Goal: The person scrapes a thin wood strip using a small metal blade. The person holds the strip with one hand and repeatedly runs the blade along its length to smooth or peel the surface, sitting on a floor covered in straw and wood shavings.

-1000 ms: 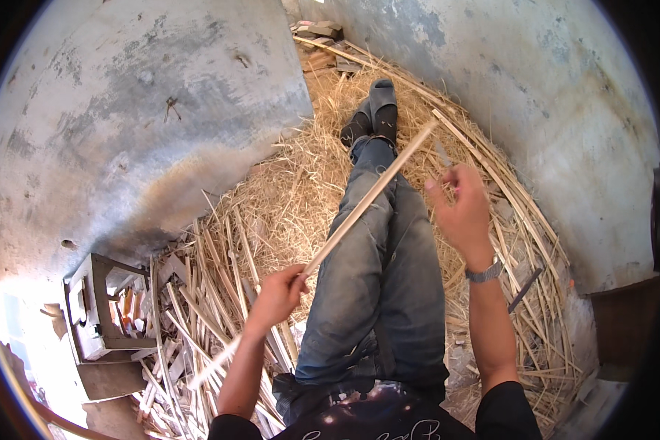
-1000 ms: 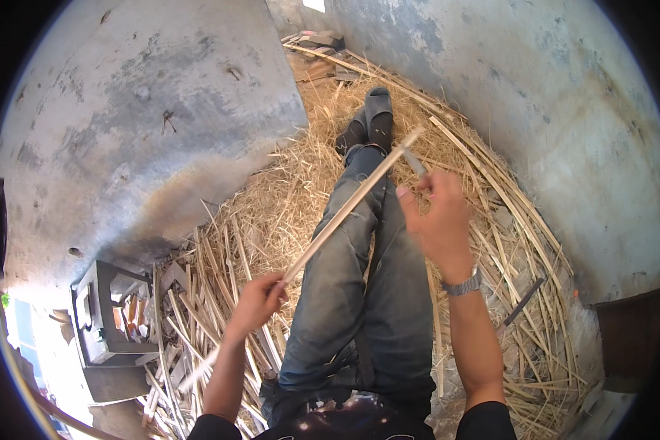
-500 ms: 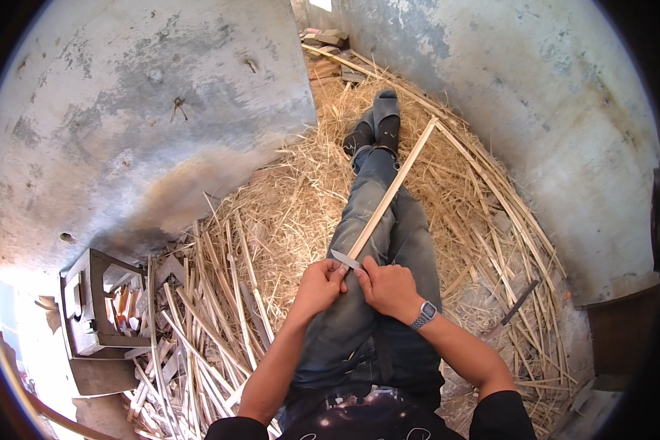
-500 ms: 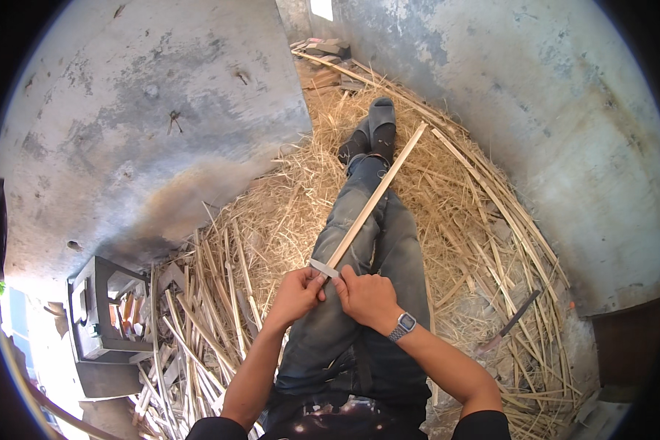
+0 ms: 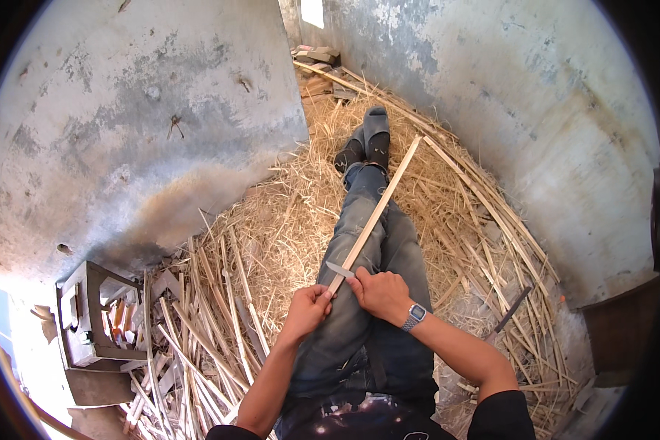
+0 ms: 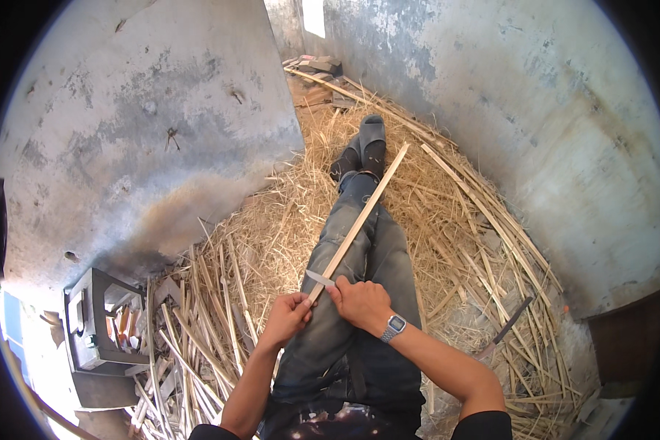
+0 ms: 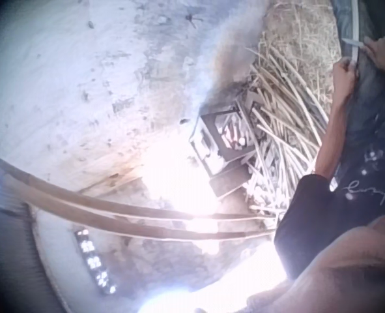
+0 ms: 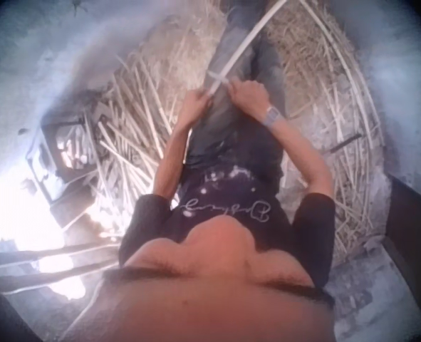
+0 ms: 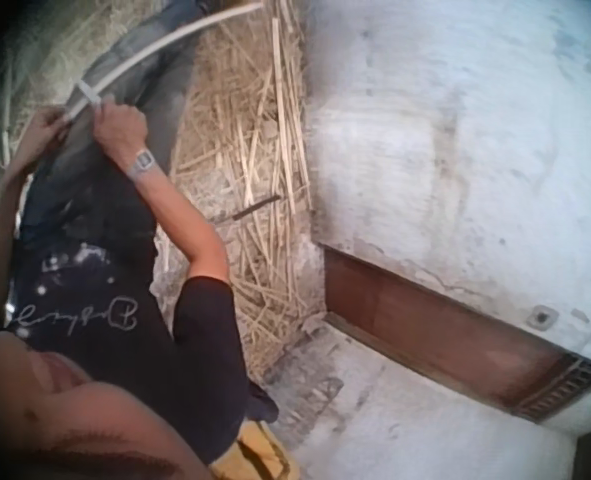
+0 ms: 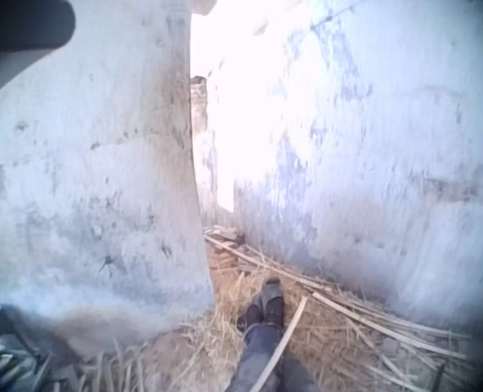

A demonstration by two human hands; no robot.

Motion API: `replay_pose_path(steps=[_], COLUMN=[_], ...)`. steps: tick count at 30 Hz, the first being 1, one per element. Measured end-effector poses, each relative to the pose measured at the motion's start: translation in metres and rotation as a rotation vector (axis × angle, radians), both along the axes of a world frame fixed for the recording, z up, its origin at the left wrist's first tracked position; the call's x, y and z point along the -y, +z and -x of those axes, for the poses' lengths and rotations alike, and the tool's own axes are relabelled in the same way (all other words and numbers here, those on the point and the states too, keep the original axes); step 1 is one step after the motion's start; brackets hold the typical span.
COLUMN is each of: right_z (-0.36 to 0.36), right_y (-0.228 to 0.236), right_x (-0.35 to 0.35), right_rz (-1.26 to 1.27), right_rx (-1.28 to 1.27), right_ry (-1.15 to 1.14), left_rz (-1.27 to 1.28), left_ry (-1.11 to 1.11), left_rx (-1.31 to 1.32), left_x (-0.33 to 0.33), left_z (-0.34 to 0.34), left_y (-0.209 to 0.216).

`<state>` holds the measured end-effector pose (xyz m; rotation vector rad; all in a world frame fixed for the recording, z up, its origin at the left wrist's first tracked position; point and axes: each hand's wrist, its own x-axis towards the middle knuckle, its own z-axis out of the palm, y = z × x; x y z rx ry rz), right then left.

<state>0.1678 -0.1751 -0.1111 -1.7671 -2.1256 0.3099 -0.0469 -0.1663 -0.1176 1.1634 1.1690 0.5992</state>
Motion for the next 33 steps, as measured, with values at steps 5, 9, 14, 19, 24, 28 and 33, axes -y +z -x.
replay_pose_path(steps=[5,9,14,19,24,28,33], right_z=[-0.002,-0.004,-0.006,-0.012,-0.03,-0.072,-0.115], right_y=[-0.001,-0.006,-0.011,-0.019,-0.017,0.011,0.063], right_x=[-0.002,-0.006,-0.018,-0.032,-0.058,-0.098,-0.11], right_rz=[-0.047,-0.069,-0.162,-0.248,-0.437,-0.478,-0.346], right_rx=[0.072,0.098,0.088,0.12,0.158,0.22,0.025], right_ry=[0.055,0.12,0.16,0.213,0.182,0.004,-0.385], left_rz=[0.036,-0.004,0.066,0.069,0.056,0.109,0.263], left_ry=[0.02,0.033,0.086,0.119,0.18,0.202,-0.026], left_rx=[0.052,0.055,0.09,0.076,0.119,0.153,0.182], left_x=[0.017,0.034,0.042,0.049,0.058,0.071,0.106], left_z=[0.013,0.027,0.034,0.04,0.042,0.061,0.09], left_y=[0.003,-0.002,0.011,0.024,0.032,0.048,0.041])
